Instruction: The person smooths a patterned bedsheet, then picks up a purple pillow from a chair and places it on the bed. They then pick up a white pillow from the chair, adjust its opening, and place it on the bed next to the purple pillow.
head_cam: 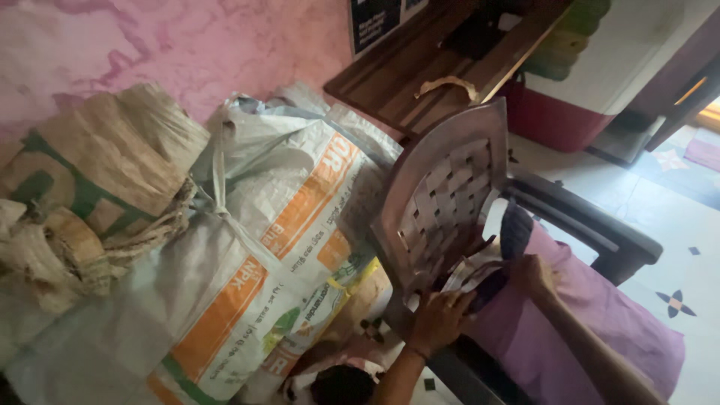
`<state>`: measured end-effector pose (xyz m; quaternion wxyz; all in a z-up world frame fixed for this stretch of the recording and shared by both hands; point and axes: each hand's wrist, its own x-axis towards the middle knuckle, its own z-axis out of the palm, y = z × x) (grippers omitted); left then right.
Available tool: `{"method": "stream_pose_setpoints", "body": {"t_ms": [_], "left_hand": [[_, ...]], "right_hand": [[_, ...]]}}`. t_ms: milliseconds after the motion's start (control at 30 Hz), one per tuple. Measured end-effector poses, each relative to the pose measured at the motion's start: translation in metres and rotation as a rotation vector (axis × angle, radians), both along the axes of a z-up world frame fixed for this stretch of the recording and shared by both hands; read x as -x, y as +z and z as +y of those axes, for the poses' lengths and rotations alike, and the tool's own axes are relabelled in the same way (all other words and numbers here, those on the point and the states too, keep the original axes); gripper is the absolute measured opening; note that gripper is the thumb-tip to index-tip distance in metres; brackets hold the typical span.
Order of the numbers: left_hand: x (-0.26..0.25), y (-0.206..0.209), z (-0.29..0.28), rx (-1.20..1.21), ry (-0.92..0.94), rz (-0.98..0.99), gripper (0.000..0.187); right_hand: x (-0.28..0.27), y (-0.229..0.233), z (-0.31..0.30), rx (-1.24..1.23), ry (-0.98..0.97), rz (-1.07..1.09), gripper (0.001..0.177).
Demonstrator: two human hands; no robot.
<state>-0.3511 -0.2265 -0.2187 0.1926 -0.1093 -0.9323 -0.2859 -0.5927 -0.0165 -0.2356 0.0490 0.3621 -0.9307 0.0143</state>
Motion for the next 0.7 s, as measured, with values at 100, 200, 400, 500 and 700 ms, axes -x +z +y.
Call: {"method": "stream_pose_setpoints", "body": {"t_ms": [100,200,400,500,700], "left_hand": [[-0.02,0.022,0.006,0.164,-0.008,0.067,0.057],[-0.033,0.05,0.032,-0.033,0.056,0.24,0.061],[-0.023,0.139,0.069,-0.018,0.2,0.309,0.059],[-0.029,0.194,0.074,-0.067,0.205,0.431,0.039],[-0.08,0.318,0.053,0.067,0.228,0.658,0.017]], "right_hand": [[-0.001,0.022,0.016,-0.11,0.088,0.172,0.025],[-0.014,0.043,0.032,-0.045,-0.125,0.101,0.029],[-0.025,0.126,0.071,0.179,-0.392,0.129,0.036],[-0.028,0.178,0.063,0.096,-0.392,0.236,0.04],[-0.094,0.283,0.031,0.117,-0.17,0.569,0.037]]}}
